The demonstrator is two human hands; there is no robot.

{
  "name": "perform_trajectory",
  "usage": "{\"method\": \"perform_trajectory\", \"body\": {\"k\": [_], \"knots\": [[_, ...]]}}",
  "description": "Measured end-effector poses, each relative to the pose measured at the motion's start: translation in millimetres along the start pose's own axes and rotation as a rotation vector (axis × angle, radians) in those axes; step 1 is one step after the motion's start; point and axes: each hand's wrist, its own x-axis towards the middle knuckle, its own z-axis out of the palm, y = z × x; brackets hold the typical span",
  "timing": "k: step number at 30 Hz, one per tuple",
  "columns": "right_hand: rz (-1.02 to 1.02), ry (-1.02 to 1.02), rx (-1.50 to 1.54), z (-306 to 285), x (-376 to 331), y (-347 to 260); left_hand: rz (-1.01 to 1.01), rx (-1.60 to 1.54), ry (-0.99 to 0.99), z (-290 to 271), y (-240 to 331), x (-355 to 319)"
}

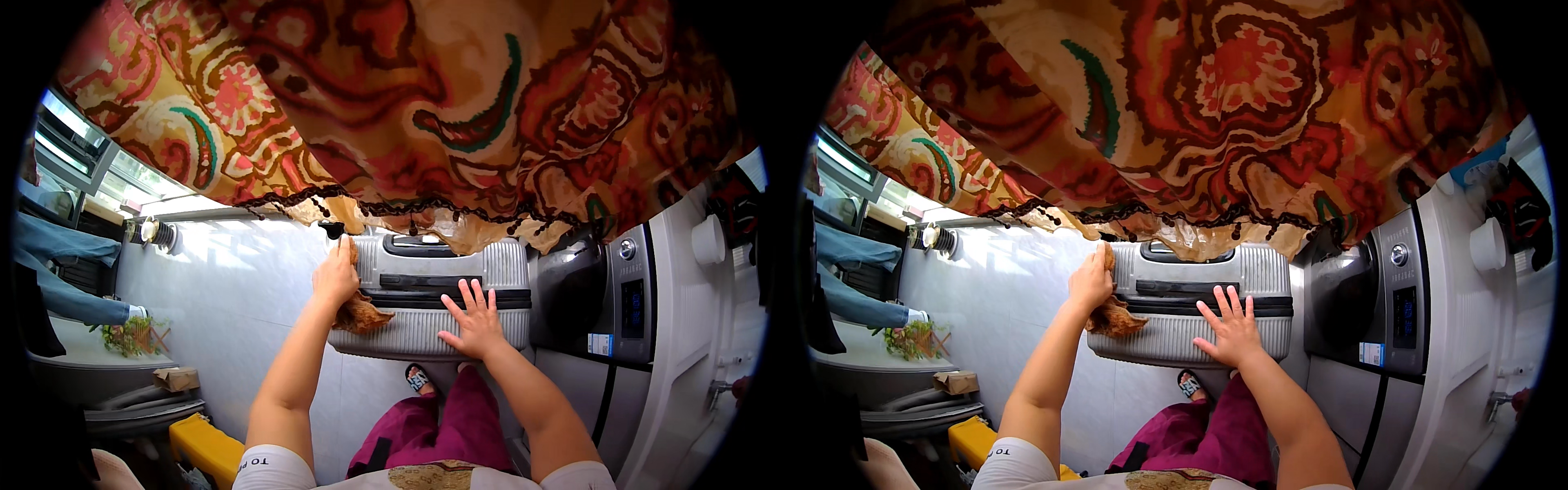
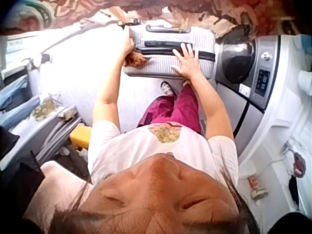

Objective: The person wrings out a cloth under a running faucet, then uses the damp cloth to wipe the exterior surfaces and handle of a silver suitcase.

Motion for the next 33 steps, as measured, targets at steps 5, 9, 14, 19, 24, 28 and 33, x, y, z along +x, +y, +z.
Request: {"method": "perform_trajectory", "body": {"k": [5, 9, 14, 19, 24, 28, 33], "knots": [[0.002, -0.007, -0.002, 2, 1, -2, -0.049, 0.211, -0.227, 6, -10, 2], [0.009, -0.006, -0.002, 1, -3, 4, 0.076, 0.314, -0.528, -5, -13, -4], [0.008, -0.017, 0.022, 2, -1, -2, -0.076, 0.199, -0.126, -15, -29, 27], [0.001, -0.026, -0.009, -1, 0, 2, 0.046, 0.306, -0.338, 5, -20, 2], [-0.008, -0.001, 0.009, 1, 0, 7, 0.164, 0.078, -0.329, -4, 28, -20], [-0.021, 0.033, 0.022, 5, 4, -2, 0.627, 0.011, 0.112, 50, 97, -43], [-0.017, 0.127, 0.076, 5, 1, 2, 0.505, 0.197, 0.135, 50, 56, -46]]}}
